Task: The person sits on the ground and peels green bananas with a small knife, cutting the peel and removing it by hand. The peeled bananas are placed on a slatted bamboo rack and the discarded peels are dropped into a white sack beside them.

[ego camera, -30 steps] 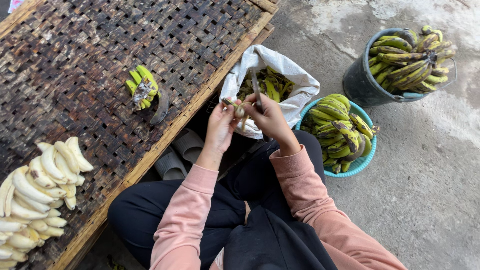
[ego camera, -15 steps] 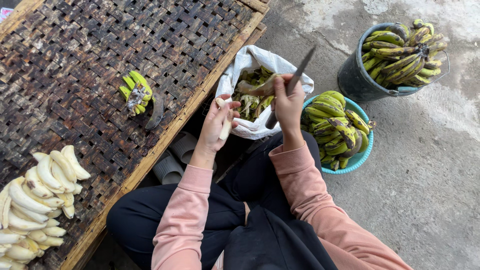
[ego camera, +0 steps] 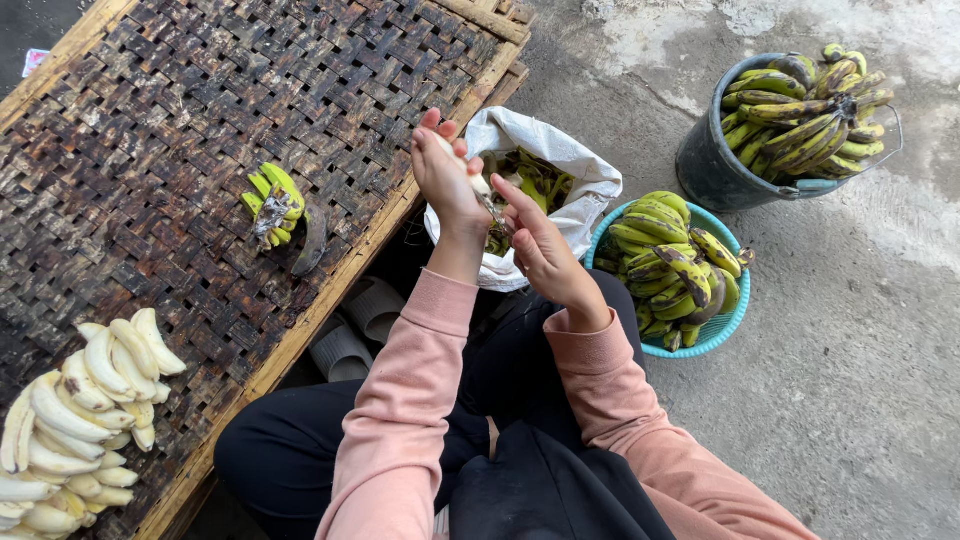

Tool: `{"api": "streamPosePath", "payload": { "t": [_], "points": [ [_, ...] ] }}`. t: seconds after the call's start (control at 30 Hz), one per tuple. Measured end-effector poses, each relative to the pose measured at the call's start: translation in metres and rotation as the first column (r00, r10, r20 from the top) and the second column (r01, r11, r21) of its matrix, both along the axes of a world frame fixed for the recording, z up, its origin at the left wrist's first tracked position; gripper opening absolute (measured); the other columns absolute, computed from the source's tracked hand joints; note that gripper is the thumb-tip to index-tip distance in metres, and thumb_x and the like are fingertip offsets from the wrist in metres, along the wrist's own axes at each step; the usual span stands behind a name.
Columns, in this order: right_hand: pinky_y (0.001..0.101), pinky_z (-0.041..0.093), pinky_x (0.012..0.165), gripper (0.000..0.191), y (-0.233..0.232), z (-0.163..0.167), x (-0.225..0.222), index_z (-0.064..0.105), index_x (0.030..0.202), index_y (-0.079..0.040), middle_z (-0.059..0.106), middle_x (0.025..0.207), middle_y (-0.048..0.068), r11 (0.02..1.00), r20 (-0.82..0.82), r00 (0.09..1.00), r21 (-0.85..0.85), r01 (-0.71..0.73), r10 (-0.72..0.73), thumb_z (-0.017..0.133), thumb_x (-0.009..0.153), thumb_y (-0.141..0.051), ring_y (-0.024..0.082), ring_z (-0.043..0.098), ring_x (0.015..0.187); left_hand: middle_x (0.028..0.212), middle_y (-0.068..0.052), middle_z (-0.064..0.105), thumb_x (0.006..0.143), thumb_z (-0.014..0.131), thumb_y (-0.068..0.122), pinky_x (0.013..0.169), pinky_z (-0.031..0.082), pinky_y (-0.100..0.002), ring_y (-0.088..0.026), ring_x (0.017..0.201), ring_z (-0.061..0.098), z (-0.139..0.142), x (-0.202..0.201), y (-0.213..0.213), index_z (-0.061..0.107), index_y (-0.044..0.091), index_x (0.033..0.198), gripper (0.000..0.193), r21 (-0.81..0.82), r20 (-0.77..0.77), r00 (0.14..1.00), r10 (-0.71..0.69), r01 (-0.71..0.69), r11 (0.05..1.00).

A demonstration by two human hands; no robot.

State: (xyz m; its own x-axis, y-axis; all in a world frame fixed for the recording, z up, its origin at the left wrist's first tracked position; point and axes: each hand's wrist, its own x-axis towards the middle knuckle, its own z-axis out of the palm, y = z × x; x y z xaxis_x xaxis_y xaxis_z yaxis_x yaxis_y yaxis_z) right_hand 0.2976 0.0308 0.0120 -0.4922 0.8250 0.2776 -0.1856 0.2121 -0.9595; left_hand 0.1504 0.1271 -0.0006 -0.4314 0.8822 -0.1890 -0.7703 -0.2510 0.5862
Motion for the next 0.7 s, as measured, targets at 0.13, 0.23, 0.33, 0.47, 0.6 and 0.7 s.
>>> {"api": "streamPosePath", "payload": {
  "t": [0.13,0.23,0.33,0.47,0.6,0.7],
  "points": [
    [0.0192,0.041,0.062,0.073,0.001,0.005,0.007,0.019,0.168,-0.011,0.045,0.114,-0.003,0.993,-0.122,0.991,-0.099,-0.067,0.055,0.046,0.111,-0.048,0.005,0.04,0.078,0.097,-0.002,0.05,0.111,0.036,0.035,0.051,0.038,-0.022,-0.007,0.071,0.045,0.014,0.006,0.006,0.054,0.011,0.12,0.031,-0.017,0.037,0.999,-0.007,0.008,1.0],
    [0.0187,0.04,0.061,0.072,0.001,0.007,0.009,0.021,0.166,-0.01,0.049,0.111,-0.002,0.996,-0.074,0.997,-0.083,-0.033,0.026,0.047,0.11,-0.046,0.005,0.041,0.072,0.093,-0.001,0.049,0.111,0.037,0.036,0.051,0.038,-0.023,-0.007,0.07,0.045,0.015,0.006,0.006,0.054,0.01,0.121,0.032,-0.019,0.061,0.998,0.0,0.001,1.0],
    [0.0213,0.042,0.068,0.064,0.001,0.009,0.009,0.03,0.165,-0.008,0.055,0.102,0.0,0.993,0.111,0.99,0.099,0.072,-0.083,0.047,0.113,-0.04,0.008,0.044,0.072,0.091,0.0,0.049,0.111,0.037,0.036,0.051,0.039,-0.022,-0.007,0.069,0.045,0.013,0.006,0.002,0.054,0.009,0.123,0.034,-0.004,0.044,0.999,-0.013,0.013,1.0],
    [0.0263,0.048,0.077,0.055,0.0,0.013,0.006,0.039,0.162,-0.006,0.058,0.093,0.002,0.96,0.181,0.972,0.262,0.101,-0.151,0.046,0.114,-0.034,0.012,0.052,0.079,0.09,0.0,0.049,0.111,0.038,0.037,0.05,0.039,-0.021,-0.006,0.069,0.044,0.017,0.007,-0.004,0.054,0.008,0.124,0.035,-0.011,0.032,0.999,-0.012,0.013,1.0],
    [0.0273,0.048,0.081,0.049,-0.003,0.014,0.002,0.038,0.159,-0.006,0.059,0.112,0.011,0.922,0.15,0.974,0.374,0.104,-0.171,0.045,0.117,-0.03,0.014,0.052,0.084,0.09,0.001,0.048,0.111,0.038,0.036,0.049,0.039,-0.02,-0.005,0.068,0.044,0.026,0.004,-0.01,0.053,0.008,0.124,0.034,0.008,-0.006,1.0,0.006,-0.006,1.0],
    [0.0261,0.047,0.076,0.053,-0.004,0.012,0.0,0.04,0.161,-0.007,0.056,0.089,0.003,0.957,0.208,0.964,0.27,0.105,-0.164,0.047,0.114,-0.03,0.012,0.05,0.078,0.09,0.001,0.048,0.112,0.037,0.036,0.049,0.038,-0.02,-0.005,0.068,0.043,0.034,0.002,-0.015,0.052,0.008,0.123,0.034,0.047,-0.013,1.0,0.018,-0.017,0.999]
  ]
}}
